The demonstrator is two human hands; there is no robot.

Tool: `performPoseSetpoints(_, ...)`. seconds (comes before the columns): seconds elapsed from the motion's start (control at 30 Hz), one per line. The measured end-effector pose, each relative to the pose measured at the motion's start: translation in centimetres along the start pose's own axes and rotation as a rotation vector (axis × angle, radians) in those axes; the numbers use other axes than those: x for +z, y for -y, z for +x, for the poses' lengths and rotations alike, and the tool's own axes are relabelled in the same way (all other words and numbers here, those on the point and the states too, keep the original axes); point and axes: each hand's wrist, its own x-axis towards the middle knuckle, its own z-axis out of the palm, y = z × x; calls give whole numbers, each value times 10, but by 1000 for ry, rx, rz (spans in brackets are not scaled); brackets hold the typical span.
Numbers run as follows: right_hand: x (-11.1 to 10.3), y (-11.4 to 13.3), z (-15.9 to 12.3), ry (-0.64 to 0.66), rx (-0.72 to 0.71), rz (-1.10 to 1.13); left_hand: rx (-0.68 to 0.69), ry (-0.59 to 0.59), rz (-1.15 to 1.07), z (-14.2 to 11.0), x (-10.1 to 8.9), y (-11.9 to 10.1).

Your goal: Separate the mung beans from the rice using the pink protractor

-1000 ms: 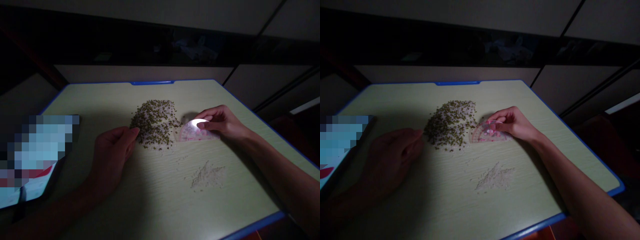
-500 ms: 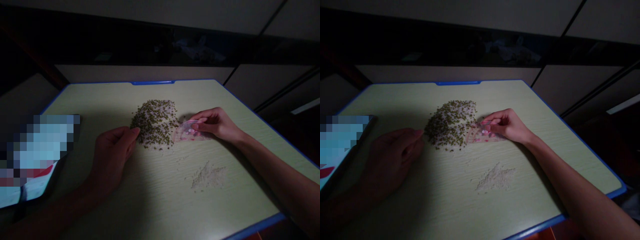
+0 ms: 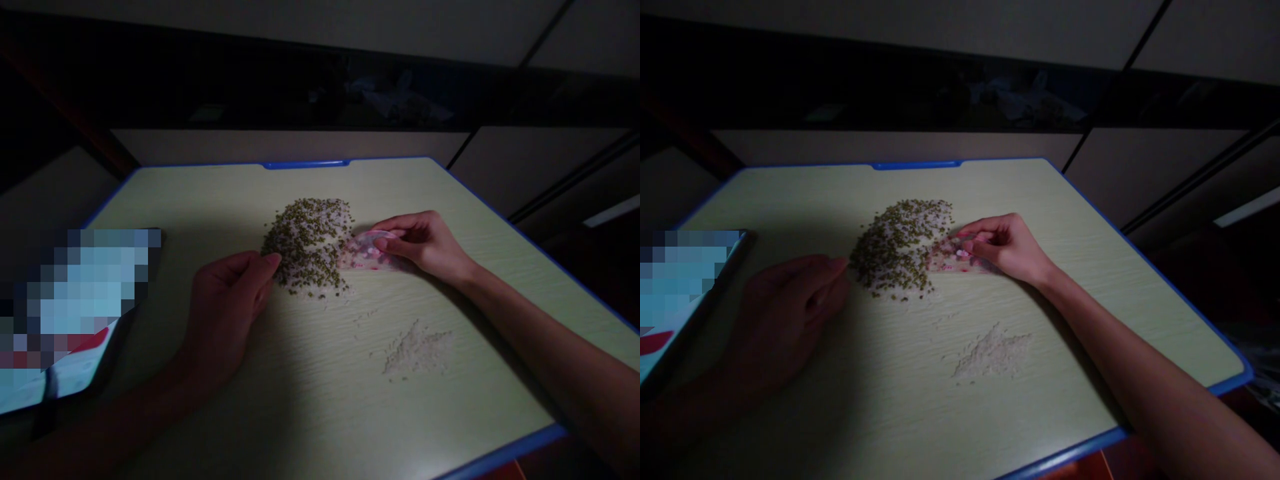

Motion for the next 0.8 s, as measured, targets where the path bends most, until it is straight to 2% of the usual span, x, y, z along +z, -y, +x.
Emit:
performPoseSetpoints(0.23,-8,-2,-1,118,26,94,5,7,-10,1,1,0)
performPoseSetpoints(0.57,-15,-1,-2,223,26,104,6,13,0,1,0,2)
performPoseSetpoints(0.8,-15,-1,-4,199,35,122,13,10,-14,1,0,2)
